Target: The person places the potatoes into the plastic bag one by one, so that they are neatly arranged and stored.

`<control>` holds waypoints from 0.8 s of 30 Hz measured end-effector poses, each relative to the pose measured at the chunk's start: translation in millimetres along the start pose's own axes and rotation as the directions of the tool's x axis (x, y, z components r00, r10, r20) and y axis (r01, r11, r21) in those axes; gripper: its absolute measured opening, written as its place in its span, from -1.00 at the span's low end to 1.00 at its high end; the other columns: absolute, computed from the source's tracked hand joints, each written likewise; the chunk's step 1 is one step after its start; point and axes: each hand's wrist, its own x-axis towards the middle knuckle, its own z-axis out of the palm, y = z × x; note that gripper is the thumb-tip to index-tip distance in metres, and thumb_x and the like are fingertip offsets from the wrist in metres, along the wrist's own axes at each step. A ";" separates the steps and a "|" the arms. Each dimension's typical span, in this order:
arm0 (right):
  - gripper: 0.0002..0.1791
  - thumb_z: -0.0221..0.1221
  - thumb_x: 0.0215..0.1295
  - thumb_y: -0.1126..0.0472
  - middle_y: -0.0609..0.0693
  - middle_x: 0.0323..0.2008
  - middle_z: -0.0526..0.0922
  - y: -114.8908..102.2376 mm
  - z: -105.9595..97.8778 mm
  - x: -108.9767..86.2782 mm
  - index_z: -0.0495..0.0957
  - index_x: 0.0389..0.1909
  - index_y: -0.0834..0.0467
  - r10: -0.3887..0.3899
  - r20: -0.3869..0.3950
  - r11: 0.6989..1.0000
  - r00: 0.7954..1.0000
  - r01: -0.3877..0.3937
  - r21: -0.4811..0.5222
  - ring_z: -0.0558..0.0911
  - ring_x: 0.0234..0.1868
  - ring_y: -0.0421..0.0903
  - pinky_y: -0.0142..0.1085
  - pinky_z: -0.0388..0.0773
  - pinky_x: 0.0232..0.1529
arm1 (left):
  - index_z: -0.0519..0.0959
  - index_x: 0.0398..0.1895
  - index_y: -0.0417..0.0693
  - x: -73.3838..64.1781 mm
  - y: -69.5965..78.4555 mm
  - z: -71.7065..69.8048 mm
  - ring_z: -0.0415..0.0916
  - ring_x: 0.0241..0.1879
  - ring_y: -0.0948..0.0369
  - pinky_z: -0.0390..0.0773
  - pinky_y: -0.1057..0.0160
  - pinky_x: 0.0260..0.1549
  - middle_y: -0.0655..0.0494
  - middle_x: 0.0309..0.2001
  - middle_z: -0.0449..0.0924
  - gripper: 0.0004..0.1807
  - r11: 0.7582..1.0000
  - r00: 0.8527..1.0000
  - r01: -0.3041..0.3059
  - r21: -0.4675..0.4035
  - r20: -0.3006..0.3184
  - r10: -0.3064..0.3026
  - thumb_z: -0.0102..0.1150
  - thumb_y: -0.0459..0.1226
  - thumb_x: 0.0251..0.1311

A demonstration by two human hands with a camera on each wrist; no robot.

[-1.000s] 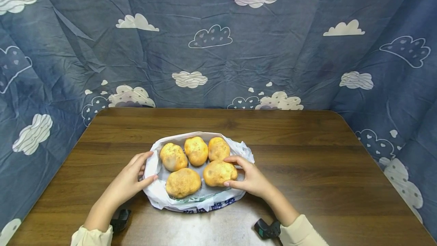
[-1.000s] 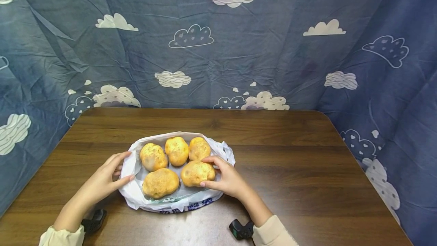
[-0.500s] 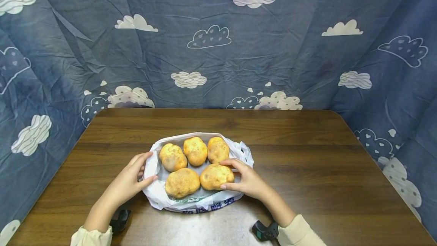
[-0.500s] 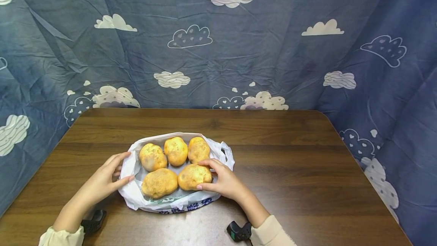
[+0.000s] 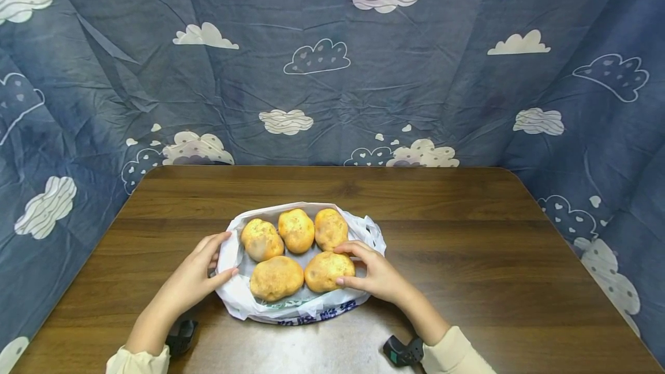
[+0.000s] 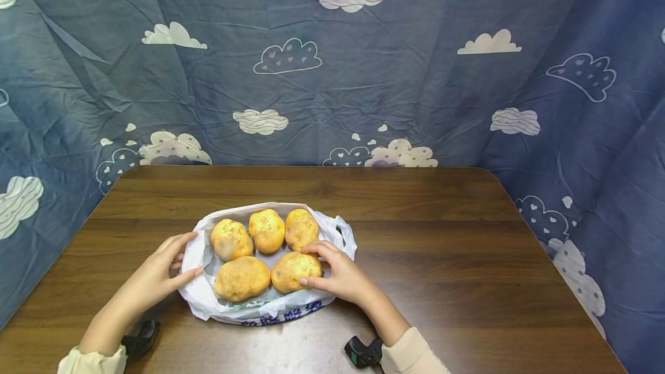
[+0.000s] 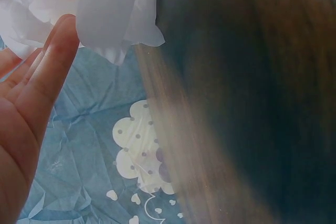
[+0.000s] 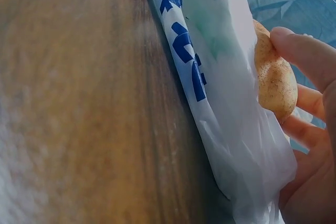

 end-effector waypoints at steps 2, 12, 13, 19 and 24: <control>-0.51 0.30 -0.04 0.42 0.26 -0.02 0.43 0.3 0.3 -0.1 0.40 -0.03 0.40 0.002 -0.005 1.000 1.000 -0.002 0.005 0.42 0.02 0.15 -0.16 0.47 -0.01 | 0.24 0.17 -0.35 0.3 0.0 -0.2 0.49 -0.21 0.03 0.57 0.19 -0.25 -0.24 0.04 0.29 -0.31 1.000 1.000 0.001 -0.002 0.001 -0.001 0.31 -0.40 -0.06; -0.66 0.19 -0.01 0.55 0.33 -0.14 0.47 -2.0 -0.6 1.2 0.42 -0.14 0.47 -0.125 -0.085 0.992 0.988 0.127 0.011 0.45 -0.07 0.21 -0.05 0.51 -0.11 | 0.24 0.16 -0.34 0.6 -1.1 0.1 0.48 -0.20 0.04 0.57 0.18 -0.25 -0.23 0.03 0.30 -0.31 1.000 1.000 -0.001 0.006 -0.004 0.001 0.32 -0.39 -0.07; -0.67 0.18 0.00 0.55 0.33 -0.14 0.47 -1.6 -0.8 1.2 0.43 -0.14 0.48 -0.127 -0.092 0.991 0.988 0.129 0.018 0.45 -0.08 0.20 -0.04 0.51 -0.11 | 0.24 0.16 -0.33 0.6 -0.9 0.1 0.48 -0.20 0.04 0.57 0.18 -0.25 -0.23 0.03 0.30 -0.31 1.000 1.000 -0.001 0.007 -0.004 0.001 0.32 -0.38 -0.07; -0.69 0.16 -0.01 0.59 0.35 -0.20 0.49 -0.2 -2.8 1.7 0.42 -0.17 0.50 -0.169 -0.156 0.985 0.973 0.171 0.005 0.48 -0.12 0.18 0.03 0.50 -0.15 | 0.25 0.16 -0.33 0.7 -0.4 0.0 0.48 -0.20 0.04 0.57 0.18 -0.26 -0.23 0.03 0.30 -0.31 1.000 1.000 -0.002 0.006 -0.005 0.002 0.32 -0.38 -0.06; -0.68 0.16 -0.05 0.62 0.35 -0.24 0.50 -3.0 -8.2 1.4 0.42 -0.19 0.53 -0.185 -0.233 0.983 0.955 0.180 -0.043 0.51 -0.18 0.19 0.03 0.50 -0.16 | 0.24 0.15 -0.36 0.2 0.0 0.1 0.48 -0.22 0.04 0.57 0.17 -0.26 -0.24 0.01 0.30 -0.32 1.000 1.000 -0.017 0.003 -0.010 0.017 0.32 -0.40 -0.07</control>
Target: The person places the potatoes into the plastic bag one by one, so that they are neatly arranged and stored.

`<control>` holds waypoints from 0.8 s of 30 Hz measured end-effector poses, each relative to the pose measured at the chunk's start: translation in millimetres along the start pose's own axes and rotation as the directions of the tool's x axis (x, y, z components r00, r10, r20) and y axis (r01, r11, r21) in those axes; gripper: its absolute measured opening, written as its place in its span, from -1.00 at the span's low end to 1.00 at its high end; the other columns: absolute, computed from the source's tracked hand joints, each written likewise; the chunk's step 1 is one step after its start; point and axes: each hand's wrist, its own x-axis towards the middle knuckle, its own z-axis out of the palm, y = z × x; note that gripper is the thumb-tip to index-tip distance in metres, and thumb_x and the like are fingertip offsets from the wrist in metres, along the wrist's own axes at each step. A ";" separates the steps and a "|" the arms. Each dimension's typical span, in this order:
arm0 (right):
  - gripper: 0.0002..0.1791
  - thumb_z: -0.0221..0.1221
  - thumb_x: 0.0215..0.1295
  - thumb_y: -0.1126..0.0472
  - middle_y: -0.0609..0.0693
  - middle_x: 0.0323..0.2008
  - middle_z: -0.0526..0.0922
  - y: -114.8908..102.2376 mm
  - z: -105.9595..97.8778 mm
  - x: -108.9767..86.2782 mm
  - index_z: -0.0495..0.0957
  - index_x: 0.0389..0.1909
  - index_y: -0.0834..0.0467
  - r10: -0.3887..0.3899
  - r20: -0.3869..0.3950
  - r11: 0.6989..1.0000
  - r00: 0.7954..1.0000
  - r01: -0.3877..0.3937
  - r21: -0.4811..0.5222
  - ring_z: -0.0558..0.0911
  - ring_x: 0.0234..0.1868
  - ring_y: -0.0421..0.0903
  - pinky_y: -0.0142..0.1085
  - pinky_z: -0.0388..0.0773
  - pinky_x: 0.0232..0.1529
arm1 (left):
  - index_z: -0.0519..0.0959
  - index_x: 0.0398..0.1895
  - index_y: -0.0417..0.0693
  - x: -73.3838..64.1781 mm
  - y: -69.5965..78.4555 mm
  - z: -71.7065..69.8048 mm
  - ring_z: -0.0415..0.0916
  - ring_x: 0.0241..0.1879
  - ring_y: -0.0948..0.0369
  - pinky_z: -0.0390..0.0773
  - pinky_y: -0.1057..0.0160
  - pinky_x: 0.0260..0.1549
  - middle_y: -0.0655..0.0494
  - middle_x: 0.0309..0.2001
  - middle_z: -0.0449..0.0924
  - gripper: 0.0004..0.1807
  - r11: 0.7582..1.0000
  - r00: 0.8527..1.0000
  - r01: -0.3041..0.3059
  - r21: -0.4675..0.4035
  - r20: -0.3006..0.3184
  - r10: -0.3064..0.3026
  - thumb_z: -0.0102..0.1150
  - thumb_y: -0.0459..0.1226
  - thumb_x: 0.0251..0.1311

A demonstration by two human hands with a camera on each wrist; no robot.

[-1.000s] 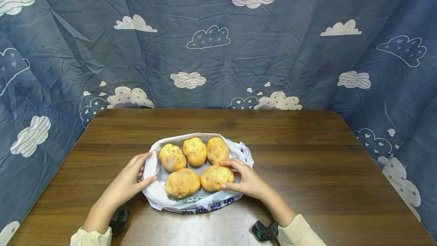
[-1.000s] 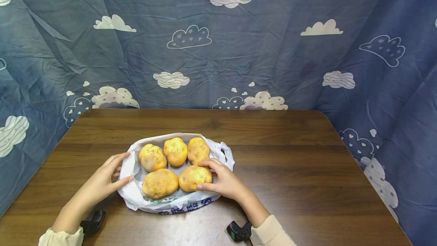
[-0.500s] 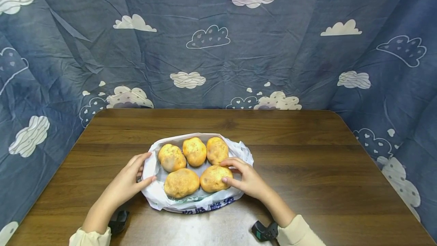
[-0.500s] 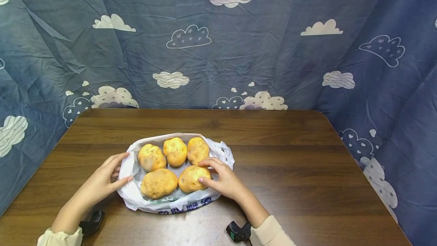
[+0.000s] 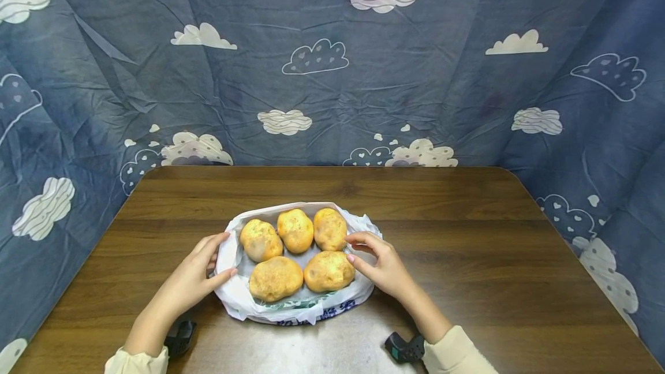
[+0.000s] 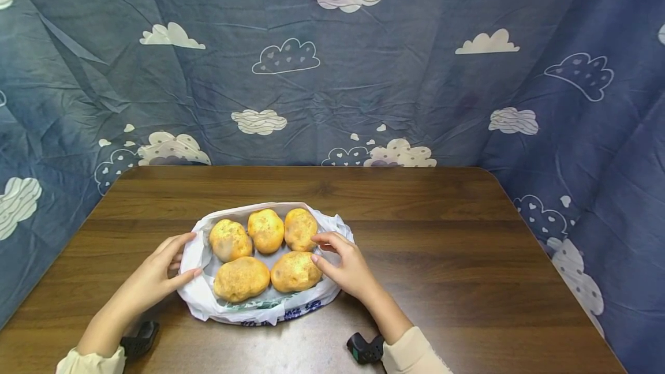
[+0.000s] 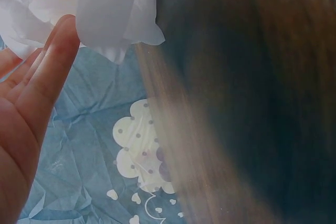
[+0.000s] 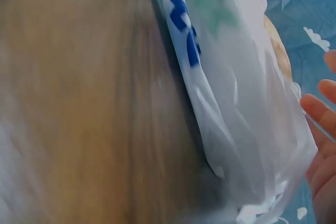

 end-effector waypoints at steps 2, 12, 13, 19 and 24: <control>-0.67 0.16 -0.05 0.63 0.34 -0.23 0.50 -0.7 -2.8 0.4 0.42 -0.18 0.52 0.009 -0.030 1.000 1.000 -0.009 -0.020 0.51 -0.16 0.13 0.00 0.50 -0.14 | 0.24 0.15 -0.37 -0.2 -0.1 0.0 0.48 -0.22 0.04 0.57 0.17 -0.26 -0.24 0.01 0.31 -0.32 1.000 1.000 -0.003 0.004 -0.002 0.003 0.32 -0.40 -0.06; -0.65 0.14 -0.03 0.64 0.34 -0.17 0.49 -7.0 -18.8 4.2 0.41 -0.13 0.52 0.017 -0.128 0.996 0.992 -0.028 -0.079 0.47 -0.12 0.19 -0.04 0.44 -0.06 | 0.22 0.20 -0.30 0.5 1.3 -0.9 0.48 -0.22 0.09 0.56 0.17 -0.25 -0.19 0.07 0.28 -0.32 0.996 0.999 0.032 0.078 0.020 -0.034 0.27 -0.27 0.03; -0.65 0.14 -0.02 0.62 0.33 -0.16 0.49 -8.0 -20.5 4.2 0.41 -0.12 0.51 0.021 -0.136 0.995 0.991 -0.034 -0.098 0.47 -0.11 0.18 -0.06 0.44 -0.05 | 0.22 0.20 -0.29 0.6 1.7 -0.9 0.48 -0.23 0.10 0.56 0.16 -0.25 -0.18 0.08 0.27 -0.32 0.995 0.999 0.032 0.091 0.020 -0.034 0.27 -0.25 0.04; -0.64 0.11 0.03 0.60 0.31 -0.13 0.49 -13.8 -29.7 3.5 0.41 -0.08 0.49 0.026 -0.184 0.984 0.983 -0.058 -0.167 0.46 -0.05 0.11 -0.28 0.38 0.06 | 0.18 0.24 -0.29 -0.1 5.4 -3.1 0.45 -0.15 0.05 0.53 0.08 -0.20 -0.18 0.14 0.23 -0.28 0.989 1.000 0.019 0.148 0.011 -0.021 0.24 -0.20 0.06; -0.60 0.10 0.01 0.63 0.32 -0.09 0.48 -17.9 -37.7 0.6 0.38 -0.04 0.50 -0.006 -0.220 0.975 0.976 -0.043 -0.218 0.45 -0.04 0.12 -0.38 0.33 0.09 | 0.12 0.27 -0.33 -0.4 9.6 -6.7 0.22 0.11 -0.13 0.32 -0.11 0.01 -0.27 0.22 0.14 -0.21 0.981 1.000 -0.012 0.195 -0.018 0.016 0.26 -0.19 0.04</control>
